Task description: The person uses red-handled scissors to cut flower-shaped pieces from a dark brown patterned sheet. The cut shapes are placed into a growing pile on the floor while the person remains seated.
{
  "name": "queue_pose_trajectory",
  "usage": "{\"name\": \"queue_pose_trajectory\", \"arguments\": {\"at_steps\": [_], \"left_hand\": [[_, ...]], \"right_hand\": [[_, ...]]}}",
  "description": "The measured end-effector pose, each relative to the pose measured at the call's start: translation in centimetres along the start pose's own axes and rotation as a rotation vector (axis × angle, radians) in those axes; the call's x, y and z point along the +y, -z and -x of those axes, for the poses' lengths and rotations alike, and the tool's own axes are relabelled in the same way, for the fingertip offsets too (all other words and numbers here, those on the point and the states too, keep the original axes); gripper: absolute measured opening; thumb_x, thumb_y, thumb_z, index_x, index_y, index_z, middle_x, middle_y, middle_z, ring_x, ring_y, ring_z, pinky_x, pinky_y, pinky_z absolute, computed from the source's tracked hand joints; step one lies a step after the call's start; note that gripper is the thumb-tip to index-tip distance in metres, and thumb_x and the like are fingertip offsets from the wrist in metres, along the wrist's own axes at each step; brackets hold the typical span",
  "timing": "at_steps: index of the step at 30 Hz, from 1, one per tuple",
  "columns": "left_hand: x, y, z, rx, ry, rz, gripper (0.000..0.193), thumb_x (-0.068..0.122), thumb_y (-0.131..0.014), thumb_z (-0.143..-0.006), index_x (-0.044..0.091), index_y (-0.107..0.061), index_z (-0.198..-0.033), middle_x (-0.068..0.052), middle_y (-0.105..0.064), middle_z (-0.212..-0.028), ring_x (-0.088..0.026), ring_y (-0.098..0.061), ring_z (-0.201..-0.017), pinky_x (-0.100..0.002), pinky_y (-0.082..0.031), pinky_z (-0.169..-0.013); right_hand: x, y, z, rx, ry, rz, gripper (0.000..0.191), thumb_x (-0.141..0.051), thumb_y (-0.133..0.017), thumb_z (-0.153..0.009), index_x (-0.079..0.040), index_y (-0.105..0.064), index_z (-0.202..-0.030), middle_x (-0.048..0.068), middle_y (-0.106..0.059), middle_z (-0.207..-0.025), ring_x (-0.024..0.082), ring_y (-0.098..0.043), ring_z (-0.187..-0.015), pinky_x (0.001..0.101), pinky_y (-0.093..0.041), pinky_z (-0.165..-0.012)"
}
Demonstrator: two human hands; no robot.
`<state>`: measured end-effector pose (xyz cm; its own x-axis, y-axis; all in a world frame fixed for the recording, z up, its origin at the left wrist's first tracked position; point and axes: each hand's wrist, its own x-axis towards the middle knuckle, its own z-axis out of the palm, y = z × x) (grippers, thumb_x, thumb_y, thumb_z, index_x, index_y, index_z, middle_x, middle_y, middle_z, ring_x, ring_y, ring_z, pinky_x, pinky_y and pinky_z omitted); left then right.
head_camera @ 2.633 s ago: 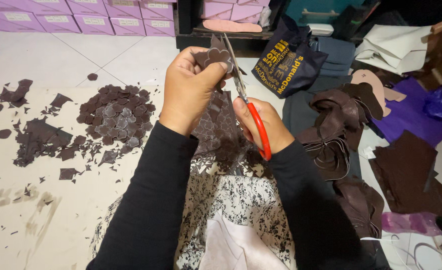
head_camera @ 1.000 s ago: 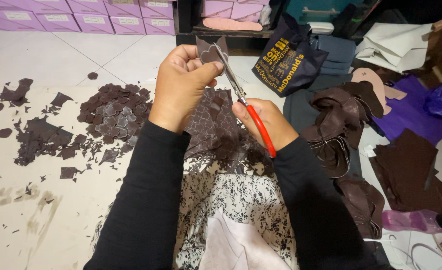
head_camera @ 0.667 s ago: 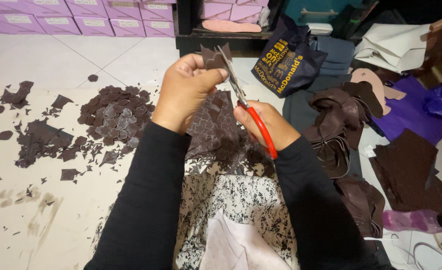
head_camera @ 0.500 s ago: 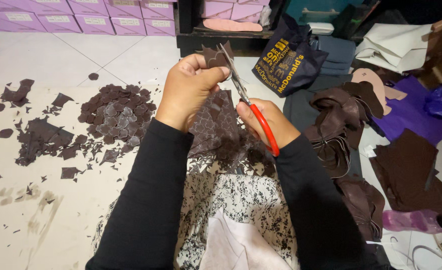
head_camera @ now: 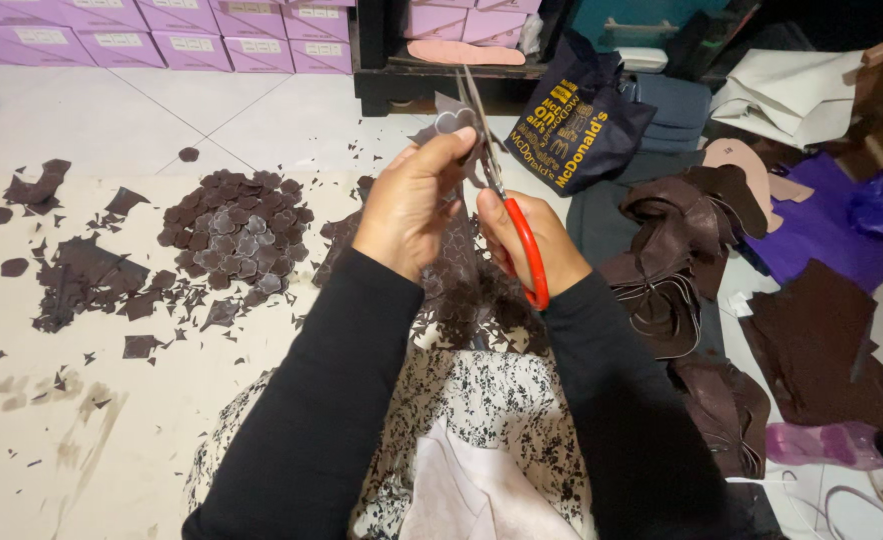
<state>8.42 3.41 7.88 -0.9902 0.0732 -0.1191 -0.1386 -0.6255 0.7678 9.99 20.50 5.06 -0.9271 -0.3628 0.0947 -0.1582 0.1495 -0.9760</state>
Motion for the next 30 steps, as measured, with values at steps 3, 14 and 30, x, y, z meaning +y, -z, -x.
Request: {"name": "queue_pose_trajectory", "arguments": {"at_steps": [3, 14, 30], "left_hand": [[-1.1, -0.5, -0.2, 0.043, -0.062, 0.046, 0.025, 0.026, -0.081, -0.081, 0.016, -0.065, -0.098, 0.008, -0.067, -0.082, -0.005, -0.053, -0.069, -0.024, -0.035, -0.061], [-0.9, -0.4, -0.2, 0.018, -0.066, 0.093, 0.022, 0.023, -0.079, -0.085, 0.013, -0.066, -0.099, 0.005, -0.069, -0.082, -0.005, -0.058, -0.067, -0.021, -0.037, -0.051], [2.2, 2.3, 0.2, -0.064, -0.205, -0.445, 0.011, 0.021, -0.068, -0.095, 0.009, -0.07, -0.093, 0.005, -0.069, -0.083, -0.001, -0.064, -0.074, -0.018, -0.046, -0.059]], "right_hand": [[0.0, -0.3, -0.1, 0.039, -0.005, -0.023, 0.051, -0.054, -0.052, -0.102, -0.01, -0.052, -0.077, -0.005, -0.045, -0.058, 0.007, -0.04, -0.046, 0.0243, -0.031, -0.042], [-0.7, -1.1, -0.1, 0.143, 0.075, 0.163, 0.05, -0.056, -0.053, -0.101, -0.01, -0.063, -0.082, -0.007, -0.046, -0.059, 0.003, -0.041, -0.052, 0.0235, -0.032, -0.047], [1.1, 1.5, -0.2, -0.171, -0.176, -0.007, 0.055, -0.061, -0.051, -0.097, -0.007, -0.058, -0.094, 0.002, -0.056, -0.066, 0.013, -0.058, -0.056, 0.0271, -0.048, -0.052]]}}
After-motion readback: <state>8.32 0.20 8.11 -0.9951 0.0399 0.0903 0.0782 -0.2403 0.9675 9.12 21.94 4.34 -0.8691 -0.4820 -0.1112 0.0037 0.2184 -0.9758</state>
